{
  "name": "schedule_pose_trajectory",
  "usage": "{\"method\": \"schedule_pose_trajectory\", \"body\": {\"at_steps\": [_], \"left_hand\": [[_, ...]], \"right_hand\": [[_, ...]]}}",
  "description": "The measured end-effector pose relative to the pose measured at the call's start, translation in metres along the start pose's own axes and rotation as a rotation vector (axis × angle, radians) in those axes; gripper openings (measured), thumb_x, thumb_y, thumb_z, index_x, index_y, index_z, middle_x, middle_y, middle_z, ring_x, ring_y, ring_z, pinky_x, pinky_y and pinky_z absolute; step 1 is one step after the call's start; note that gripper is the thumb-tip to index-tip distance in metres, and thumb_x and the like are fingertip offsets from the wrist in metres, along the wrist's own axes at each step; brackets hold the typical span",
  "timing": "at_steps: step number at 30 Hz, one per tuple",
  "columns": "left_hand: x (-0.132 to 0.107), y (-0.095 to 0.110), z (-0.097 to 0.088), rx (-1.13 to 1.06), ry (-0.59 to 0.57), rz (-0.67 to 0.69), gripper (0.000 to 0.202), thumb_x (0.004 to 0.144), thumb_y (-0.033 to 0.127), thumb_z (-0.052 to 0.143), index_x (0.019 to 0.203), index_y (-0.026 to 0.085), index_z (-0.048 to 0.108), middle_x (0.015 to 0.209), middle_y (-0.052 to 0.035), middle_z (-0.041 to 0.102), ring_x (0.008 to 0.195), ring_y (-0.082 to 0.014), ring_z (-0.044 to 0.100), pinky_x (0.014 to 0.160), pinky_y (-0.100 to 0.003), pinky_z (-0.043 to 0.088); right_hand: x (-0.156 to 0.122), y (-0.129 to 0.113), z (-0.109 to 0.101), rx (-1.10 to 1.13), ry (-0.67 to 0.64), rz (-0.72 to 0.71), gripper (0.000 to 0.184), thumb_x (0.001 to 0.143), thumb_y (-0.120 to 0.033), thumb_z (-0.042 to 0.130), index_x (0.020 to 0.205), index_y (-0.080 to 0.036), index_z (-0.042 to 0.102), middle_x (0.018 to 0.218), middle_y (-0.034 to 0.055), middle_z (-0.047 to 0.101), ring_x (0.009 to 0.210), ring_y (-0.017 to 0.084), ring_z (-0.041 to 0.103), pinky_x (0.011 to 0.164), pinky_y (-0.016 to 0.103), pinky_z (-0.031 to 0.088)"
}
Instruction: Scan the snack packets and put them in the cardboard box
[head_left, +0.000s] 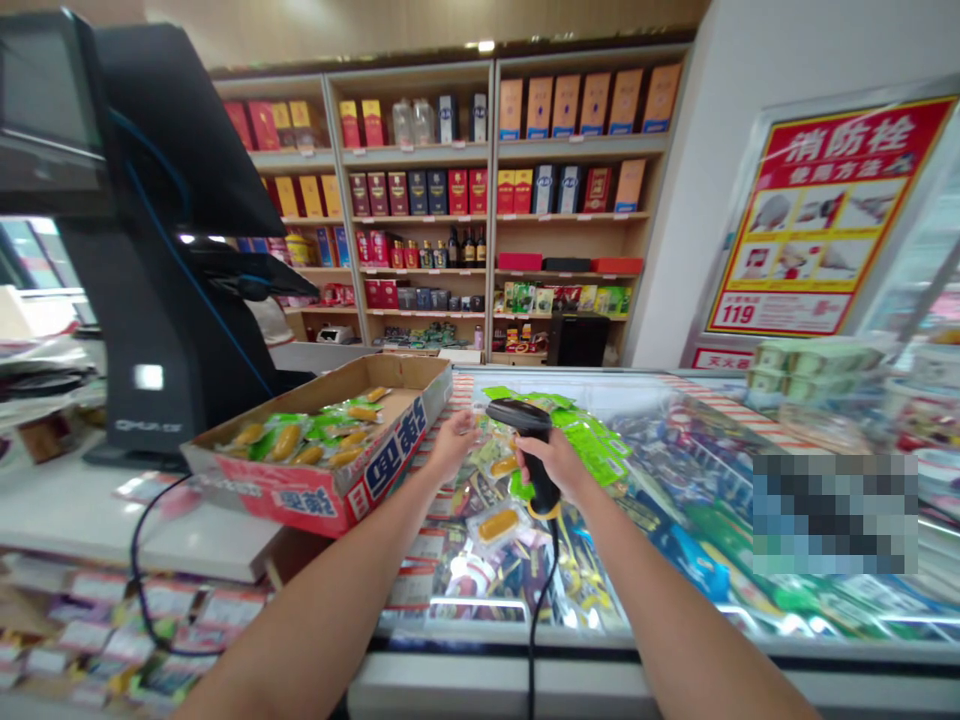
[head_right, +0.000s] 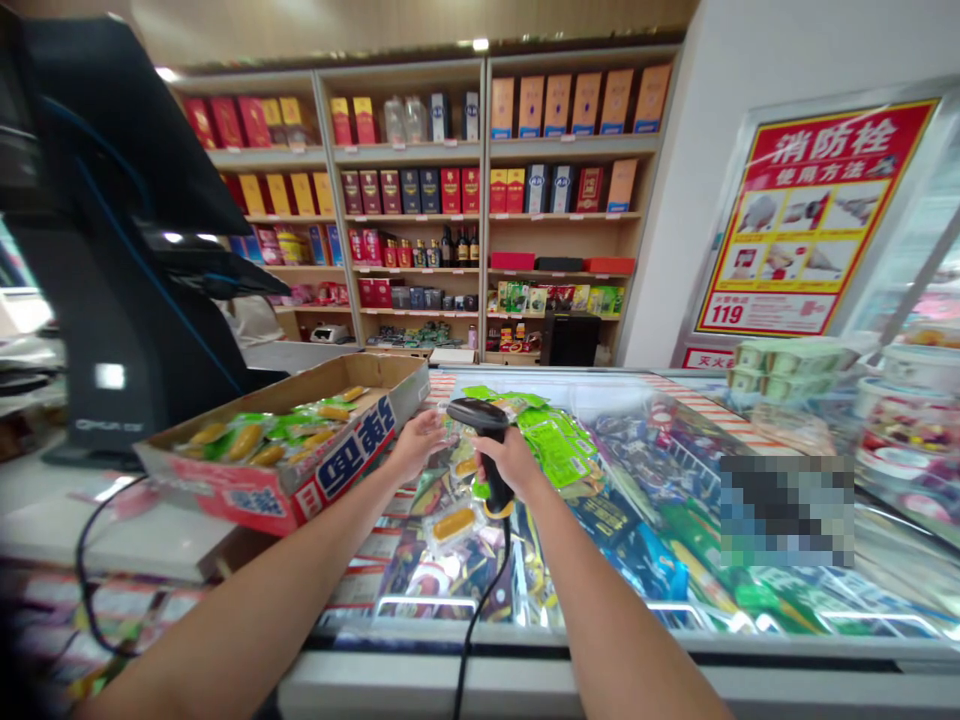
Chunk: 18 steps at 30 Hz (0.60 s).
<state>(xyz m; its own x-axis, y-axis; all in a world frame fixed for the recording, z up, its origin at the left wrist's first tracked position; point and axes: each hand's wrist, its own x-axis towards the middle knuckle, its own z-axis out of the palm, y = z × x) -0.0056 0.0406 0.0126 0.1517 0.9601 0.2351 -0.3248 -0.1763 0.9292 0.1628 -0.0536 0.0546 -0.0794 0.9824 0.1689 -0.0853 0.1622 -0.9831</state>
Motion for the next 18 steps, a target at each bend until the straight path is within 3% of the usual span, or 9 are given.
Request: {"method": "schedule_pose_trajectory", "body": {"at_steps": [7, 13, 18], "left_hand": [[-0.0002, 0.0010, 0.0015, -0.043, -0.011, 0.013, 0.054, 0.041, 0.030, 0.088, 0.085, 0.016, 0.061, 0.075, 0.0006, 0.066, 0.069, -0.0147, 0.066, 0.069, -0.029, 0.054], [0.0049, -0.0038, -0.0039, -0.034, 0.048, -0.002, 0.062, 0.037, 0.029, 0.089, 0.091, 0.016, 0.060, 0.076, 0.0022, 0.064, 0.066, -0.0130, 0.064, 0.070, -0.031, 0.055], [0.0030, -0.0017, 0.0019, 0.148, 0.062, 0.041, 0.045, 0.050, 0.022, 0.082, 0.090, 0.015, 0.063, 0.080, -0.0019, 0.066, 0.071, -0.0150, 0.064, 0.073, -0.033, 0.054]], "right_hand": [[0.0019, 0.0037, -0.0032, -0.053, -0.050, -0.018, 0.026, 0.067, -0.035, 0.065, 0.052, -0.015, 0.060, 0.046, 0.0006, 0.057, 0.036, 0.011, 0.051, 0.041, 0.025, 0.044], [0.0024, 0.0031, -0.0023, -0.063, -0.035, -0.008, 0.023, 0.066, -0.035, 0.065, 0.055, -0.016, 0.059, 0.046, 0.0002, 0.057, 0.036, 0.012, 0.052, 0.040, 0.025, 0.043], [0.0021, 0.0052, -0.0020, -0.023, -0.043, -0.013, 0.020, 0.066, -0.035, 0.067, 0.069, -0.016, 0.062, 0.049, -0.0014, 0.059, 0.037, 0.012, 0.052, 0.040, 0.026, 0.046]]}}
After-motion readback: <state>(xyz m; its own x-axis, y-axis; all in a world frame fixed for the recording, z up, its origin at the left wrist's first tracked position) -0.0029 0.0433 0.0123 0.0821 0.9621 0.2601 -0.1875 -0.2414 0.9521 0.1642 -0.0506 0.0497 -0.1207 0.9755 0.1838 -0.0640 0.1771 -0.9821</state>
